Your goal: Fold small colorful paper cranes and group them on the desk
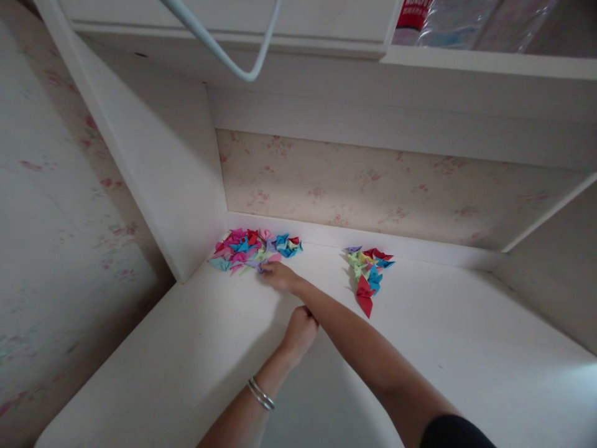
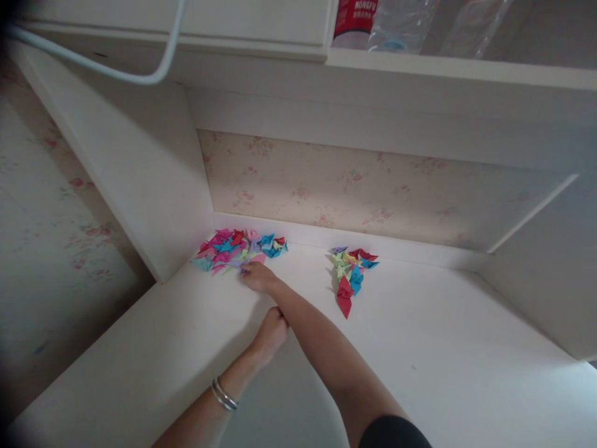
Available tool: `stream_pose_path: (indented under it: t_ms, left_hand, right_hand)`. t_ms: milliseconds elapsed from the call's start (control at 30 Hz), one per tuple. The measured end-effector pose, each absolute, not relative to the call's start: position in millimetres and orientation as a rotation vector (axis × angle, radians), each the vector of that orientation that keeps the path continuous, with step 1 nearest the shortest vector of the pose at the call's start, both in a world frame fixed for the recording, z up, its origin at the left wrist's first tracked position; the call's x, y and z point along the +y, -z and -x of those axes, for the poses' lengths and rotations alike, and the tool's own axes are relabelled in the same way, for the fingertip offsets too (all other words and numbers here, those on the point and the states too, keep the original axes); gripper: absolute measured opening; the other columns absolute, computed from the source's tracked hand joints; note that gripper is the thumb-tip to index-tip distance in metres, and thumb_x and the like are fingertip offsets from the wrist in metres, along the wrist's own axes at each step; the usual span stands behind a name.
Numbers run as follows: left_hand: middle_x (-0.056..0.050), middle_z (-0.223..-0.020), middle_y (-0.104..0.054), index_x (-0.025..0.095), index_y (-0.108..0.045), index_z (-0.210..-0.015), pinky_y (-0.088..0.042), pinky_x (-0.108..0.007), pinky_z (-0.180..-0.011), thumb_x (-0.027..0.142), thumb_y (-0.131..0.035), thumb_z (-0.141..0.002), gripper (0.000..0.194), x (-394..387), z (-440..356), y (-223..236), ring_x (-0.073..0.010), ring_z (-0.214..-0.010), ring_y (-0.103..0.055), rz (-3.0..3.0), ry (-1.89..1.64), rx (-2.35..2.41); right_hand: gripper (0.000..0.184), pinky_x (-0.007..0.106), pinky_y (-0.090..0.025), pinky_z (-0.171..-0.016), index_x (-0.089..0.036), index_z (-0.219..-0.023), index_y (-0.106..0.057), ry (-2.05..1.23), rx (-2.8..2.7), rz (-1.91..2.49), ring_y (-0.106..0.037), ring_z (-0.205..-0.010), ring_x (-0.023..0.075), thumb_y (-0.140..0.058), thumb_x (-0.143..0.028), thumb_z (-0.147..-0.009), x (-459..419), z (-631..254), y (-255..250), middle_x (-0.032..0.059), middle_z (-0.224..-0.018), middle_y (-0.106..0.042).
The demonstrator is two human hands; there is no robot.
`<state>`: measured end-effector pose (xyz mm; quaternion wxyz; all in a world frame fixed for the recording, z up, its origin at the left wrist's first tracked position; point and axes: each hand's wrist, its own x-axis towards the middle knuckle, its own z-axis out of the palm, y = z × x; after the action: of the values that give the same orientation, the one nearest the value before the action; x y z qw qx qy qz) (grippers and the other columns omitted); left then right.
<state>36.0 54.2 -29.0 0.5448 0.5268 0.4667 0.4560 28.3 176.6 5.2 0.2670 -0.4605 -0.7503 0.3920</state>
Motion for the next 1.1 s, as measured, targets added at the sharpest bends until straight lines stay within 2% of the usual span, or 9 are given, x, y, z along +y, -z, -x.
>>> stream_pose_path:
  t_ms: [100,233,333,400,467,600,767,1000,1100]
  left_hand:
    - [-0.007,-0.075,-0.071,0.01,-0.071,-0.077,-0.046,-0.028,-0.069,0.017,-0.047,-0.071,0.026,53,-36,27,-0.0191,-0.075,-0.061,-1.281,-1.096,1.07]
    - [-0.005,-0.075,-0.069,0.01,-0.071,-0.079,-0.044,-0.027,-0.07,0.016,-0.05,-0.068,0.024,50,-37,27,-0.0184,-0.074,-0.06,-1.394,-1.004,1.009]
    - [0.001,-0.057,-0.057,0.012,-0.064,-0.065,-0.037,-0.025,-0.059,0.024,-0.056,-0.069,0.016,49,-37,26,-0.0141,-0.059,-0.051,-1.501,-0.842,1.058]
    - [0.005,-0.05,-0.044,0.014,-0.058,-0.057,-0.03,-0.023,-0.053,0.031,-0.06,-0.07,0.021,47,-35,22,-0.0112,-0.053,-0.042,-1.55,-0.773,1.127]
    - [0.006,-0.051,-0.039,0.015,-0.055,-0.058,-0.026,-0.023,-0.052,0.036,-0.06,-0.072,0.025,45,-34,16,-0.0104,-0.053,-0.038,-1.573,-0.767,1.154]
    - [0.005,-0.058,-0.045,0.015,-0.061,-0.071,-0.026,-0.023,-0.054,0.042,-0.053,-0.079,0.029,40,-34,8,-0.0116,-0.058,-0.04,-1.611,-0.799,1.087]
    - [0.001,-0.067,-0.055,0.012,-0.069,-0.089,-0.028,-0.024,-0.056,0.05,-0.051,-0.082,0.042,38,-37,7,-0.0134,-0.062,-0.044,-1.651,-0.787,1.067]
    - [0.003,-0.063,-0.052,0.012,-0.07,-0.08,-0.028,-0.023,-0.058,0.048,-0.057,-0.08,0.039,35,-37,4,-0.0122,-0.062,-0.04,-1.601,-0.687,0.946]
    - [0.003,-0.063,-0.051,0.012,-0.069,-0.074,-0.028,-0.023,-0.061,0.048,-0.06,-0.078,0.037,33,-37,-2,-0.0127,-0.065,-0.041,-1.537,-0.748,0.965]
  right_hand:
    - [0.026,0.03,-0.049,-0.071,-0.024,-0.094,-0.075,-1.068,-1.971,1.283,-0.064,-0.07,0.0191,-0.063,-0.02,-0.071,177,-33,-3,0.0014,-0.089,-0.072]
    - [0.027,0.032,-0.046,-0.082,-0.021,-0.1,-0.072,-0.986,-1.829,1.327,-0.064,-0.087,0.0216,-0.059,-0.021,-0.076,164,-55,-5,0.0045,-0.099,-0.071]
    - [0.028,0.032,-0.046,-0.082,-0.019,-0.102,-0.069,-0.92,-1.713,1.342,-0.063,-0.087,0.0203,-0.052,-0.026,-0.081,144,-85,-8,0.0053,-0.098,-0.07]
    - [0.028,0.032,-0.047,-0.079,-0.019,-0.1,-0.067,-0.871,-1.61,1.344,-0.062,-0.085,0.0189,-0.047,-0.03,-0.083,127,-109,-7,0.0046,-0.096,-0.069]
    - [0.026,0.031,-0.047,-0.075,-0.02,-0.095,-0.066,-0.819,-1.466,1.326,-0.061,-0.083,0.0182,-0.047,-0.033,-0.083,107,-135,-4,0.0041,-0.093,-0.068]
    - [0.023,0.029,-0.045,-0.069,-0.02,-0.089,-0.066,-0.823,-1.227,1.246,-0.058,-0.077,0.0175,-0.057,-0.039,-0.08,66,-178,8,0.0031,-0.086,-0.066]
    - [0.025,0.028,-0.041,-0.064,-0.02,-0.085,-0.066,-0.941,-1.081,1.178,-0.053,-0.068,0.0163,-0.064,-0.043,-0.077,27,-206,25,0.0016,-0.074,-0.062]
    - [0.025,0.025,-0.035,-0.053,-0.02,-0.086,-0.063,-1.077,-1.08,1.122,-0.047,-0.055,0.0117,-0.065,-0.043,-0.079,11,-206,32,-0.0028,-0.061,-0.055]
    - [0.031,0.024,-0.035,-0.049,-0.022,-0.099,-0.059,-1.135,-1.042,1.062,-0.048,-0.052,0.0094,-0.067,-0.043,-0.078,10,-204,27,-0.0008,-0.078,-0.062]
